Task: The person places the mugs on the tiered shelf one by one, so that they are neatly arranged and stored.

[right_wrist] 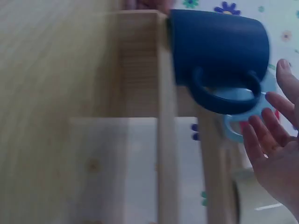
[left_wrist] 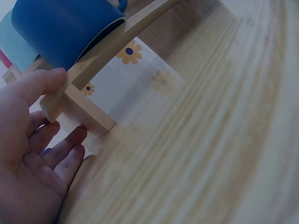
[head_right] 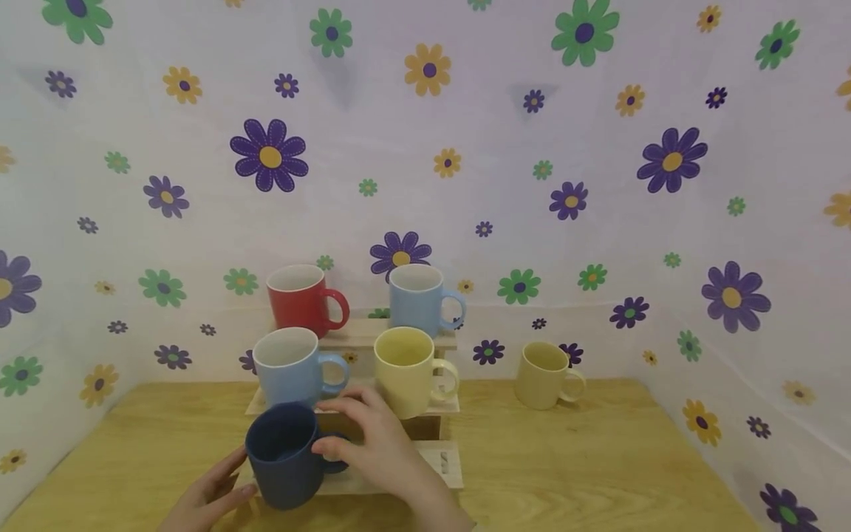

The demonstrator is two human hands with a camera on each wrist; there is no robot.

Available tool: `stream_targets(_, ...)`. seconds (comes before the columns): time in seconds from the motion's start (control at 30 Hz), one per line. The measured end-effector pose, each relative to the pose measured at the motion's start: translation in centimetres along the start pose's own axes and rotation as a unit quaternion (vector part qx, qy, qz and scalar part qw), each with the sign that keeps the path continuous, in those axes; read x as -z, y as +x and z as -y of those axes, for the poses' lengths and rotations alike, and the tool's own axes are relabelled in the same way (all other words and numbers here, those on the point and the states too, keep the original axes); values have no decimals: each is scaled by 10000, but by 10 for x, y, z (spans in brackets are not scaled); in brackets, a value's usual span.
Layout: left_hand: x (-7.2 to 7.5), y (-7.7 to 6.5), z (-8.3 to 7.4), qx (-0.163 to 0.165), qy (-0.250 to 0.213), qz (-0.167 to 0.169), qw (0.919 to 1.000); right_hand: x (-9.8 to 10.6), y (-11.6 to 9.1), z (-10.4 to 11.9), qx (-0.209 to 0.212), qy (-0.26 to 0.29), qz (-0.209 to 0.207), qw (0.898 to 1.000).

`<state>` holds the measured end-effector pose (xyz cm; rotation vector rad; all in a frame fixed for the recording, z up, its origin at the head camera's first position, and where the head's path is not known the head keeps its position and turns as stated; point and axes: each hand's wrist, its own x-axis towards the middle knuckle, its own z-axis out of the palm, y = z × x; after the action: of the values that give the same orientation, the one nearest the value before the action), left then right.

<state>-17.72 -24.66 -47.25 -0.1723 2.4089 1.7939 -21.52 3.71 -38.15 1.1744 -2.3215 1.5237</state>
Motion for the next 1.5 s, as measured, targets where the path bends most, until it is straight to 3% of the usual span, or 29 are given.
stream_targets(0.27,1,1,-2,-4,-224,56,9997,41,-4,27,287,-25,440,9986)
stream_targets(0.4,2,1,-2,64,-383,107,9992,62,-9,37,559,-214,432,9973)
stream_targets(0.5,2,2,-2,62,-450,141,9989,79,-13,40,999,-534,27,9936)
stream_targets(0.63,2,1,-2,46,-402,129,9991,103,-16,35,1712,-960,-873,9767)
stream_targets(0.77,2,1,-2,38,-338,134,9993,127,-22,28,1827,-1266,-1619,9615)
stream_targets(0.97,2,2,-1,84,-353,70,9993,148,-30,15,1387,-1642,-2264,9500)
stream_targets(1.2,2,2,0,54,-353,77,9993,165,-41,-5,184,-2121,-2894,9332)
stream_targets(1.37,1,1,-2,6,-374,141,9992,172,-47,-22,-766,-1977,-3032,9290)
stream_targets(1.5,2,-1,-2,-59,-409,198,9990,175,-51,-33,-1169,-2044,-2859,9289)
